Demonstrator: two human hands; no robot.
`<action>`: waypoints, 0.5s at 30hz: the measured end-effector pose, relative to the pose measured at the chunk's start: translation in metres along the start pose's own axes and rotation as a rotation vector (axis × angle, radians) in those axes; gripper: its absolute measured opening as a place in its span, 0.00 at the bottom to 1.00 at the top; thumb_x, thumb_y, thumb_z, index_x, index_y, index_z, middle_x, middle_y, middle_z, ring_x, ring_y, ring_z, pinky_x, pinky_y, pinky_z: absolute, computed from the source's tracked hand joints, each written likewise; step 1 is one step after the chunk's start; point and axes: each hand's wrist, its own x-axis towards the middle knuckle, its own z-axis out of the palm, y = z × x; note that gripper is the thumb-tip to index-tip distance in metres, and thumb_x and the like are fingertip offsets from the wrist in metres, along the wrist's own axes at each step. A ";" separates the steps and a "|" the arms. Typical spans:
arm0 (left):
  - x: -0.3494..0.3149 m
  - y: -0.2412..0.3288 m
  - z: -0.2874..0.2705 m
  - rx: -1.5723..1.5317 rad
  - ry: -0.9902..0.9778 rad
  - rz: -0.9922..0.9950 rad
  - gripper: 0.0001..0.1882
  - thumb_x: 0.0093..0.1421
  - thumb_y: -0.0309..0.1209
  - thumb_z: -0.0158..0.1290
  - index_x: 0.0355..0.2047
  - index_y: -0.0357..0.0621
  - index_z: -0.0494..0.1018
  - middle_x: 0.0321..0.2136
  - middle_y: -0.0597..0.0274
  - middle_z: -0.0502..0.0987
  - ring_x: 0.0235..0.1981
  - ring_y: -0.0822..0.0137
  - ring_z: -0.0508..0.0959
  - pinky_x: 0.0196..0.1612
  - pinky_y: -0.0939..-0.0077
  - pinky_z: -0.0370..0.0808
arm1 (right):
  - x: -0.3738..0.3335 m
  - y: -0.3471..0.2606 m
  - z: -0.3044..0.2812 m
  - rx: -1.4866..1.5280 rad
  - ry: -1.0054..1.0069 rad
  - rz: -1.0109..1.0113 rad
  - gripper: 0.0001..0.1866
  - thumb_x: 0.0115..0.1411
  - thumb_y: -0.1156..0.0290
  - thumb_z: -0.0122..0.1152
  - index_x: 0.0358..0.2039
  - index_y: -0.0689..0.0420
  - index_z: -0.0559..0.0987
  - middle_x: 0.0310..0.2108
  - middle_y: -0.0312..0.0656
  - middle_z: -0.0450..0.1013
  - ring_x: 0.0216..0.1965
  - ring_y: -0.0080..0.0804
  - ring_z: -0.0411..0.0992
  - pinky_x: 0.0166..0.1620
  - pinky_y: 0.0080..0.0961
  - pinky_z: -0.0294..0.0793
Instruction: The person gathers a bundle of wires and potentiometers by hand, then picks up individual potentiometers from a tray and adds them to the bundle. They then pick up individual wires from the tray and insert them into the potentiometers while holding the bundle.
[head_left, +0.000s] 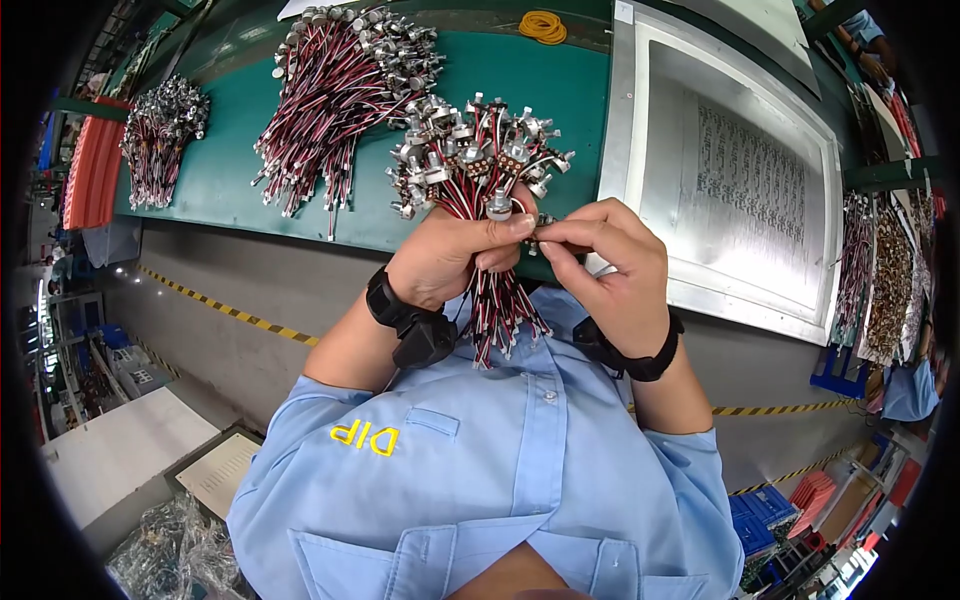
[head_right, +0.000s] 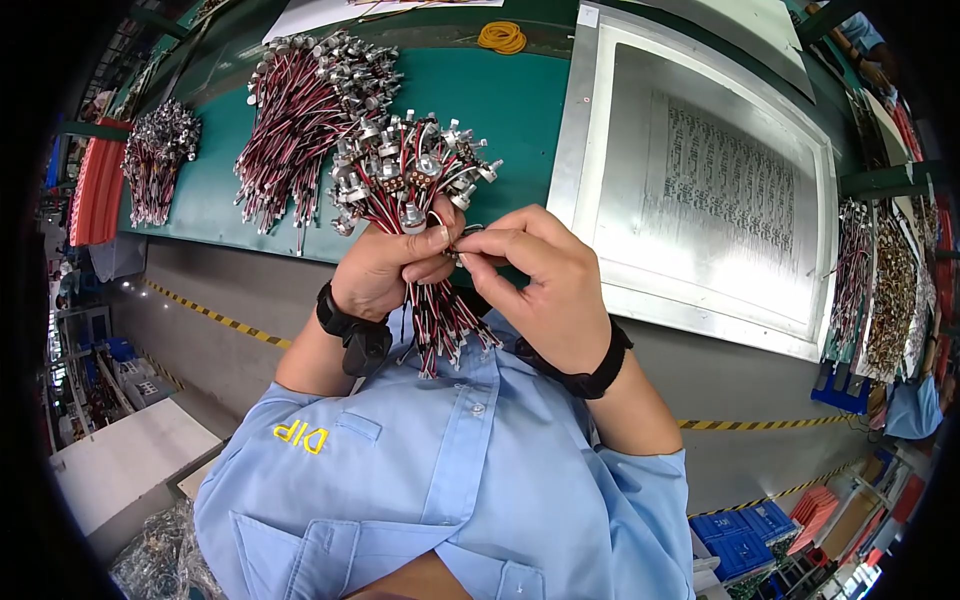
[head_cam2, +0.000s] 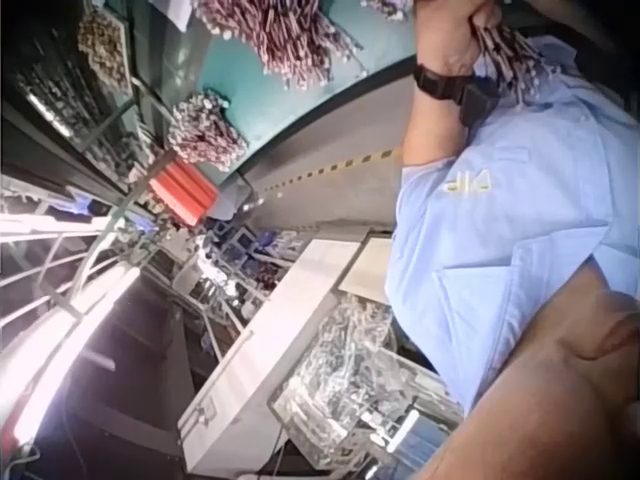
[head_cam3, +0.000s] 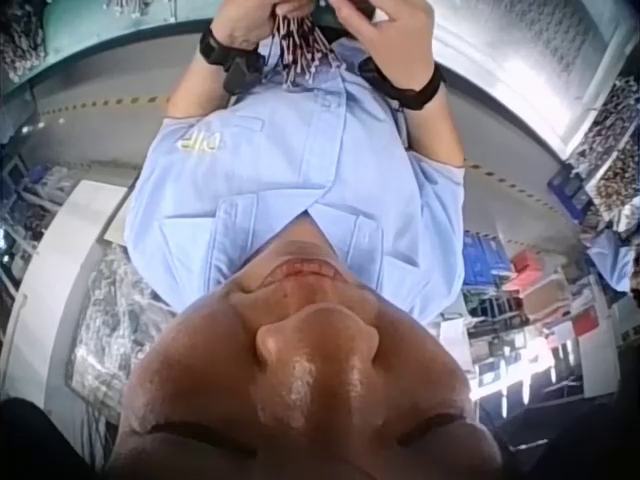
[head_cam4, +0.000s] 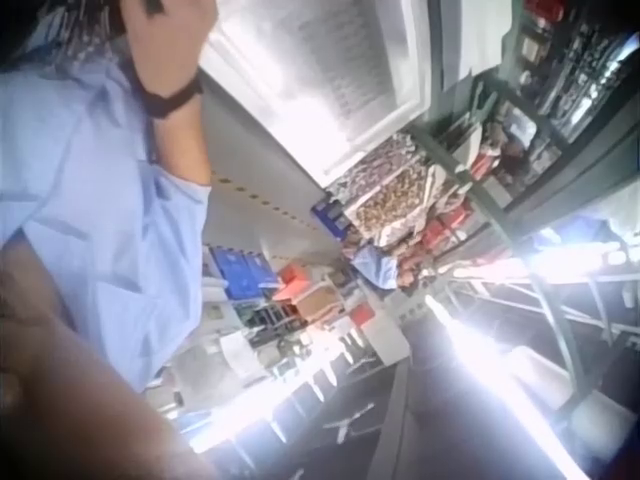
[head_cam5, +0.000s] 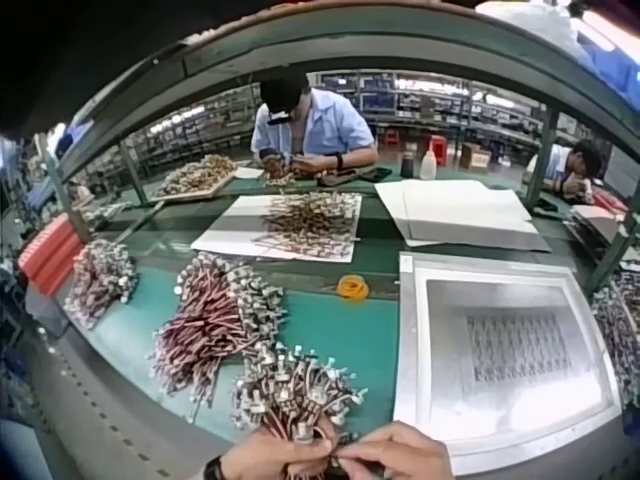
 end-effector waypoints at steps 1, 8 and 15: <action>0.000 0.000 0.000 0.000 -0.001 0.000 0.09 0.56 0.28 0.56 0.33 0.39 0.69 0.18 0.73 0.65 0.15 0.82 0.60 0.19 0.86 0.56 | 0.001 -0.001 -0.001 -0.023 -0.023 -0.001 0.10 0.46 0.83 0.64 0.31 0.60 0.79 0.28 0.39 0.71 0.28 0.23 0.71 0.29 0.17 0.70; -0.001 0.000 0.001 -0.046 -0.005 -0.019 0.07 0.57 0.28 0.55 0.33 0.40 0.68 0.18 0.73 0.65 0.14 0.83 0.59 0.19 0.86 0.56 | 0.007 -0.004 -0.004 -0.144 -0.091 -0.073 0.09 0.46 0.84 0.64 0.30 0.60 0.79 0.27 0.39 0.70 0.27 0.26 0.71 0.28 0.18 0.69; 0.001 -0.006 -0.006 -0.054 -0.045 -0.034 0.07 0.58 0.30 0.54 0.35 0.45 0.68 0.25 0.73 0.65 0.14 0.84 0.57 0.20 0.86 0.55 | 0.010 -0.001 0.002 -0.261 -0.047 -0.227 0.07 0.46 0.82 0.63 0.26 0.60 0.74 0.27 0.39 0.69 0.27 0.30 0.70 0.29 0.21 0.70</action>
